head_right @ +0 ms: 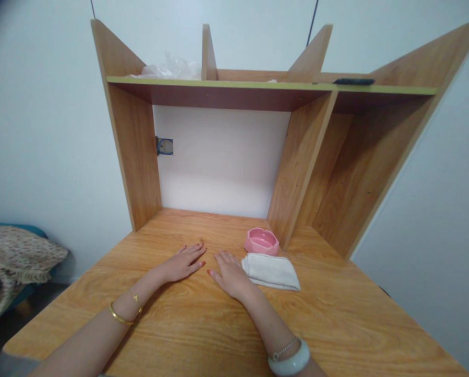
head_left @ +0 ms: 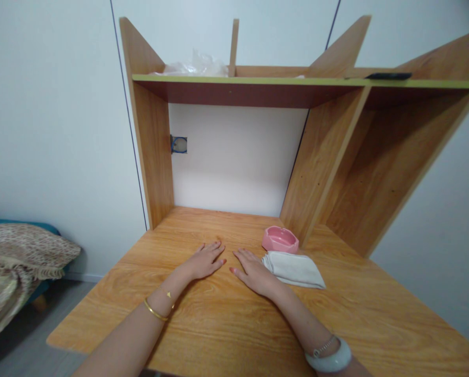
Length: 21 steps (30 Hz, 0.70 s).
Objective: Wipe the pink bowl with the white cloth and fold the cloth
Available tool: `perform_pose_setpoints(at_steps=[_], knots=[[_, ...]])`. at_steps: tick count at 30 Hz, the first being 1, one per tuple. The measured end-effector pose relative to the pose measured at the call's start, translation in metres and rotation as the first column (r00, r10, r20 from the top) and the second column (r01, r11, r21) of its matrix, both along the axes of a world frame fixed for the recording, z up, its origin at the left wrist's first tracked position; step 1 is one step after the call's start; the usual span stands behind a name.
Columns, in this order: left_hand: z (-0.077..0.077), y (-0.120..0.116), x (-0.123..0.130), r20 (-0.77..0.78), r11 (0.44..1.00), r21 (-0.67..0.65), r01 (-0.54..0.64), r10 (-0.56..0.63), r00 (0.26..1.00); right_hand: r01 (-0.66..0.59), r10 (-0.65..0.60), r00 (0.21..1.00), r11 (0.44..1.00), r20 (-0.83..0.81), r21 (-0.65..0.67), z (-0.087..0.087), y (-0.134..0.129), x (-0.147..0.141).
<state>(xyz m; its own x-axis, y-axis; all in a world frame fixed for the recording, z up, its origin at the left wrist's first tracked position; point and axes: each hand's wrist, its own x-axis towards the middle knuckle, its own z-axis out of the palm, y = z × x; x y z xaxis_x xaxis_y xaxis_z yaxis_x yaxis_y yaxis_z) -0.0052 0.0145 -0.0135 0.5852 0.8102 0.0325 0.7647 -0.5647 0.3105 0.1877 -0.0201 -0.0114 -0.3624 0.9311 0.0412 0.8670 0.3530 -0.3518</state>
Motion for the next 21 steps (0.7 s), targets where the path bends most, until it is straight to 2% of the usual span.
perform_pose_setpoints(at_steps=[21], knots=[[0.0012,-0.0006,0.0001,-0.008,1.0,-0.004,-0.003,0.003,1.0,-0.008,0.008,1.0,1.0,0.004,0.003,0.0005,-0.0003,0.0003]])
